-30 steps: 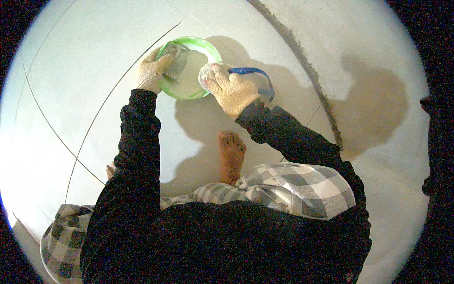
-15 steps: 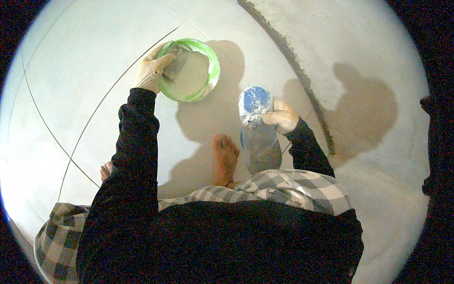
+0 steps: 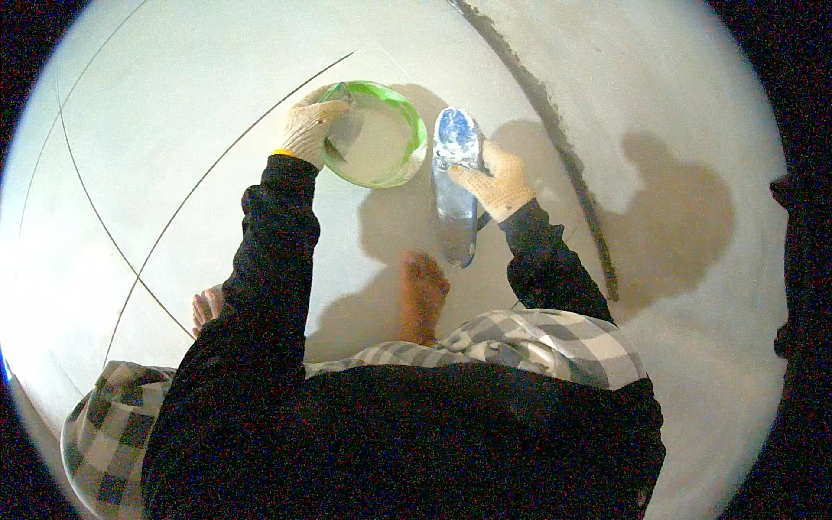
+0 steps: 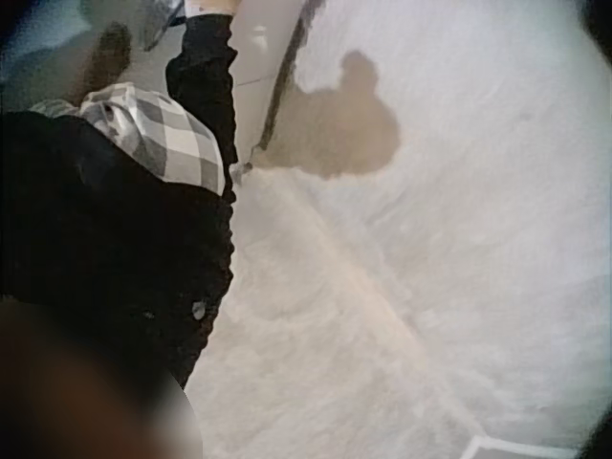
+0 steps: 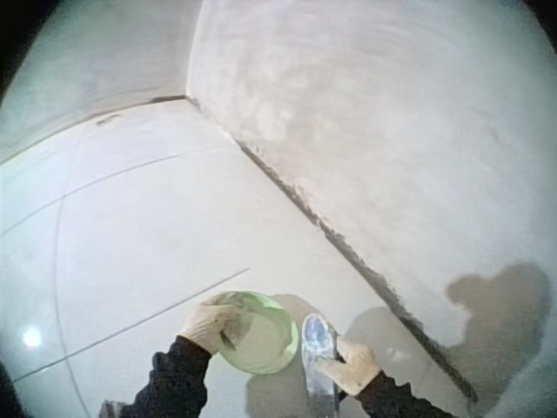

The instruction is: The person is kneeling on a tiled floor, using a trowel to apply white grout from a green bucket into the gaps between tiles. They repeatedly scoop grout and spread it along the seams, working methodically across the floor area.

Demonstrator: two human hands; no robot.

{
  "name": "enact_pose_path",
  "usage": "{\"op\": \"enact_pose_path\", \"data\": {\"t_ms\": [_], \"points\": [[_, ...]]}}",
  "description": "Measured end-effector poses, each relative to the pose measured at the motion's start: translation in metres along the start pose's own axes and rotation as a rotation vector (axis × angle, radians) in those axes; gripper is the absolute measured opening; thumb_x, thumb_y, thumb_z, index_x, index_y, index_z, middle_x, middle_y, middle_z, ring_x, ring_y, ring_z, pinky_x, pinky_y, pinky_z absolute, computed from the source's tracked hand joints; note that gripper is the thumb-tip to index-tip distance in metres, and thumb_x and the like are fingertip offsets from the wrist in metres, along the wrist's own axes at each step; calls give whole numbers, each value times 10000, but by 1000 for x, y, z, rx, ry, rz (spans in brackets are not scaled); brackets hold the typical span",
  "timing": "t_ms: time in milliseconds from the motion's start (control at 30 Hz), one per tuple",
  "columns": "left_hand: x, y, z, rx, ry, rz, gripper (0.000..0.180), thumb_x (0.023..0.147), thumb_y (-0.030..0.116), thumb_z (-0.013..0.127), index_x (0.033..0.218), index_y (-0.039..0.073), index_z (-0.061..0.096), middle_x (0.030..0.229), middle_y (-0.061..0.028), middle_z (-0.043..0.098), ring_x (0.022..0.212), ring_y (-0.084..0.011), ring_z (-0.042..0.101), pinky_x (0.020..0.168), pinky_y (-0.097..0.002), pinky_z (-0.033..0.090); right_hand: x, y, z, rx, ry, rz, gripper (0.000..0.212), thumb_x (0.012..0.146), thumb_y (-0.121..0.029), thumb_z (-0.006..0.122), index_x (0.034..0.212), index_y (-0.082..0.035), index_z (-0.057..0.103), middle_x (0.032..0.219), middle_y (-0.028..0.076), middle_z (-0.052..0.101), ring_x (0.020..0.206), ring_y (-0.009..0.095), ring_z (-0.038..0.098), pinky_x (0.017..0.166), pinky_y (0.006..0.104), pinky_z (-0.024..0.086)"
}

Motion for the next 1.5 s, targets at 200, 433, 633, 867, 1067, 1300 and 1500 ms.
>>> {"op": "enact_pose_path", "data": {"t_ms": [200,433,633,867,1067,1300,1500], "points": [[1,3,13,-35,-20,5,455,824,84,672,1265,-1,601,1078,-110,686,910,-212,656,774,-335,568,-24,52,-14,-141,1,204,533,731,-301,825,1156,-44,631,1003,150,715,930,275,694,839,379,532],[6,0,17,-40,-28,17,407,841,119,668,1231,7,625,1041,-84,685,890,-194,651,760,-325,565,-68,84,-7,85,318,222,645,734,-240,784,1275,-16,513,1145,190,666,1051,327,660,912,406,513],[20,-10,3,188,-138,135,345,791,130,715,1120,34,669,996,-71,677,904,-192,647,795,-318,553,-51,24,20,-103,248,22,651,808,-135,673,1401,-12,433,1223,193,631,1039,336,642,895,405,501],[25,-8,3,1239,-207,598,632,503,12,796,1121,75,678,1144,-147,663,1023,-334,645,880,-356,545,-32,-33,61,-935,225,-441,614,810,-186,584,1416,-177,489,1378,110,564,704,235,555,593,352,505],[31,-9,5,1383,-157,641,545,589,13,778,1120,72,673,1077,-144,683,1015,-313,651,855,-351,551,-79,-12,56,-668,-1,-406,567,766,-71,621,1325,-146,573,1247,100,656,730,294,598,709,403,514],[29,-19,1,779,-184,394,354,746,22,704,1097,53,670,1042,-116,690,985,-261,653,851,-313,545,-46,58,23,364,-343,202,396,829,-215,740,1172,-39,651,1081,64,714,969,158,646,885,327,500],[24,-9,5,804,-204,489,303,840,68,657,1143,56,653,1096,-86,677,975,-211,636,849,-334,535,-38,62,37,-367,-753,98,507,831,-389,717,1152,-4,640,1092,192,693,985,310,659,892,381,491]]}}
Point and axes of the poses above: each hand's wrist, its own x-axis towards the middle knuckle, its own z-axis out of the palm, y = z × x, the point moved 8 cm from there along x, towards the middle knuckle
